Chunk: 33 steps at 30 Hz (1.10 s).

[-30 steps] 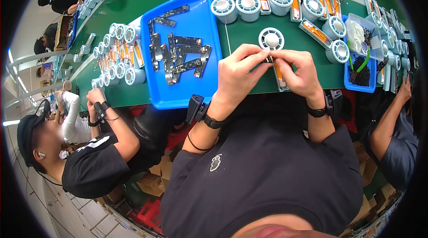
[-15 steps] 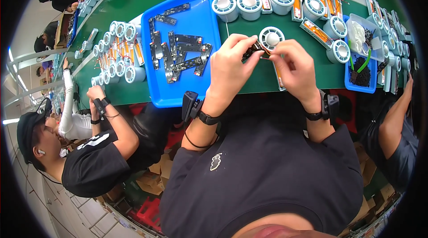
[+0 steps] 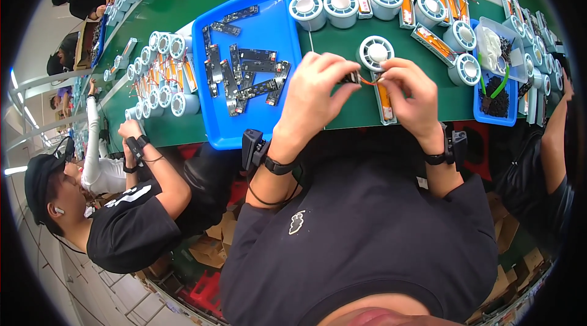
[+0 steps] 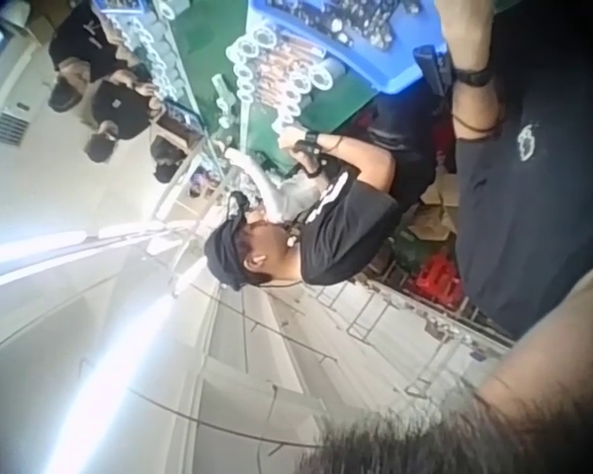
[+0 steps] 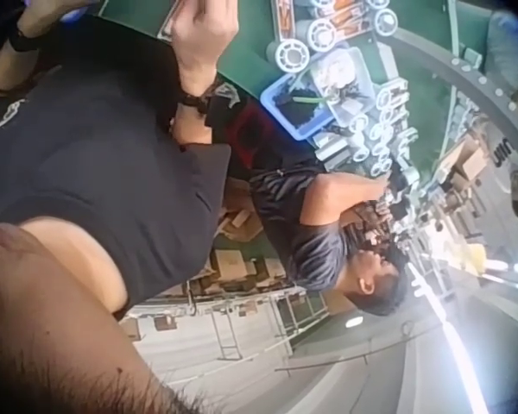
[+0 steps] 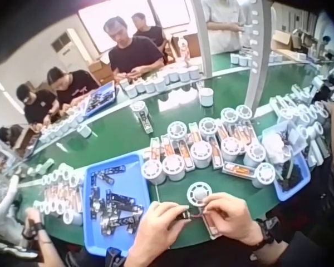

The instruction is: The person picks up a circuit board from a tray and places it into a fan housing. They connect the wires from the battery to the circuit board, press the board into place, and set the assembly back on the table.

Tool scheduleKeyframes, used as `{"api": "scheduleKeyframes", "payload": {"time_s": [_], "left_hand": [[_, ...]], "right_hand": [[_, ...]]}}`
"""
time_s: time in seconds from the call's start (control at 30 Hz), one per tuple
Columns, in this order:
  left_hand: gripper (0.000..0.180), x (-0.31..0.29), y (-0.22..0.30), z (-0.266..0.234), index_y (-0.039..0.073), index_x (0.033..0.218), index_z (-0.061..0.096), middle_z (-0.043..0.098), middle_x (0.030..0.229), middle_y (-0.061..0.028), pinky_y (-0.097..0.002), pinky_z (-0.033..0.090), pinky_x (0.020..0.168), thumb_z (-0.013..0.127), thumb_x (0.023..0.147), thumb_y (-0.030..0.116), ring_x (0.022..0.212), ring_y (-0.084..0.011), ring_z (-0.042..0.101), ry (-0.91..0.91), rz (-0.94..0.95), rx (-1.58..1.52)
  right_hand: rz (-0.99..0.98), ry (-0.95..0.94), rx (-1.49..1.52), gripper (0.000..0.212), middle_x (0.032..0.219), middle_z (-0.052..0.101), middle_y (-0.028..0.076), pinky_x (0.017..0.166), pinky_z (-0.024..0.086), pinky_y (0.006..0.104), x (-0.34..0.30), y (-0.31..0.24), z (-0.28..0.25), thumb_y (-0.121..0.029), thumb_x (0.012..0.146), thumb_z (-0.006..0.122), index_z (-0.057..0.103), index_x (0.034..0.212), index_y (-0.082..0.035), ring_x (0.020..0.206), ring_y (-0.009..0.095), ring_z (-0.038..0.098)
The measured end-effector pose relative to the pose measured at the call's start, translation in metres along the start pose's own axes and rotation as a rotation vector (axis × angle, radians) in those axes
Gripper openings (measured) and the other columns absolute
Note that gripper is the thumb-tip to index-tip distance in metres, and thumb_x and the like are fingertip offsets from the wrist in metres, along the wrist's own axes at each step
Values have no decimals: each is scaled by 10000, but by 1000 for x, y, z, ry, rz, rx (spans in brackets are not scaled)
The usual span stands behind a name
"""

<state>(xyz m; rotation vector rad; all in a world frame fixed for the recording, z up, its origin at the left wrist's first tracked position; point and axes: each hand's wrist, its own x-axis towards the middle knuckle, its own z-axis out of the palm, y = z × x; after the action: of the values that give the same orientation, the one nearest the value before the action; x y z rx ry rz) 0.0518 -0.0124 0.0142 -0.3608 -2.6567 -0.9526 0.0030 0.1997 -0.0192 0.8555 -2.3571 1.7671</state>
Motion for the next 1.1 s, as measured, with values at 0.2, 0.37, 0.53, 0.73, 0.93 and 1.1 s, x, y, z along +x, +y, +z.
{"api": "scheduleKeyframes", "payload": {"time_s": [0.2, 0.37, 0.53, 0.73, 0.93, 1.1], "left_hand": [[347, -14, 22, 22, 21, 1152, 729, 699, 1083, -116, -303, 609, 766, 795, 814, -25, 916, -232, 743, -46, -98, -216], [298, -21, 17, 28, -18, 1137, 734, 658, 1201, -109, -287, 630, 868, 770, 846, -71, 1011, -194, 734, 14, -352, -726], [256, -24, 10, 34, -44, 1112, 739, 631, 1235, -109, -277, 635, 884, 758, 861, -88, 1030, -188, 727, 45, -366, -773], [178, -19, 10, 33, -10, 1026, 770, 669, 1160, -109, -295, 649, 826, 783, 851, -35, 954, -193, 746, 85, -323, -717], [204, -19, 12, 31, 20, 1013, 792, 692, 1120, -102, -278, 616, 795, 810, 819, -38, 945, -182, 737, 130, -236, -481], [186, -21, 4, 36, 48, 1001, 793, 690, 1101, -117, -316, 598, 750, 815, 818, 21, 878, -228, 744, 147, -160, -365]], "right_hand": [[68, -72, 46, 113, 1060, 735, 88, 606, 498, 206, -2, 2, -6, 93, 870, 698, 706, 948, 11, 835, 86, 675], [35, -145, 163, 108, 1005, 732, 84, 641, 495, 194, 3, 9, -7, 86, 876, 696, 706, 957, 16, 801, 76, 661], [240, -264, 334, 91, 932, 708, 48, 674, 491, 186, 3, 4, -6, 75, 901, 683, 691, 979, 29, 782, 53, 635], [410, -326, 400, 74, 913, 690, 25, 681, 504, 196, 9, 6, -10, 68, 924, 671, 683, 988, 32, 777, 65, 635], [313, -184, 325, 192, 983, 761, 107, 735, 571, 221, -5, 4, 1, 66, 917, 676, 710, 1105, 46, 856, 113, 725], [257, -307, 207, 325, 1032, 776, 175, 775, 598, 247, 0, -3, -11, 74, 900, 680, 698, 1223, 46, 940, 162, 757]]}}
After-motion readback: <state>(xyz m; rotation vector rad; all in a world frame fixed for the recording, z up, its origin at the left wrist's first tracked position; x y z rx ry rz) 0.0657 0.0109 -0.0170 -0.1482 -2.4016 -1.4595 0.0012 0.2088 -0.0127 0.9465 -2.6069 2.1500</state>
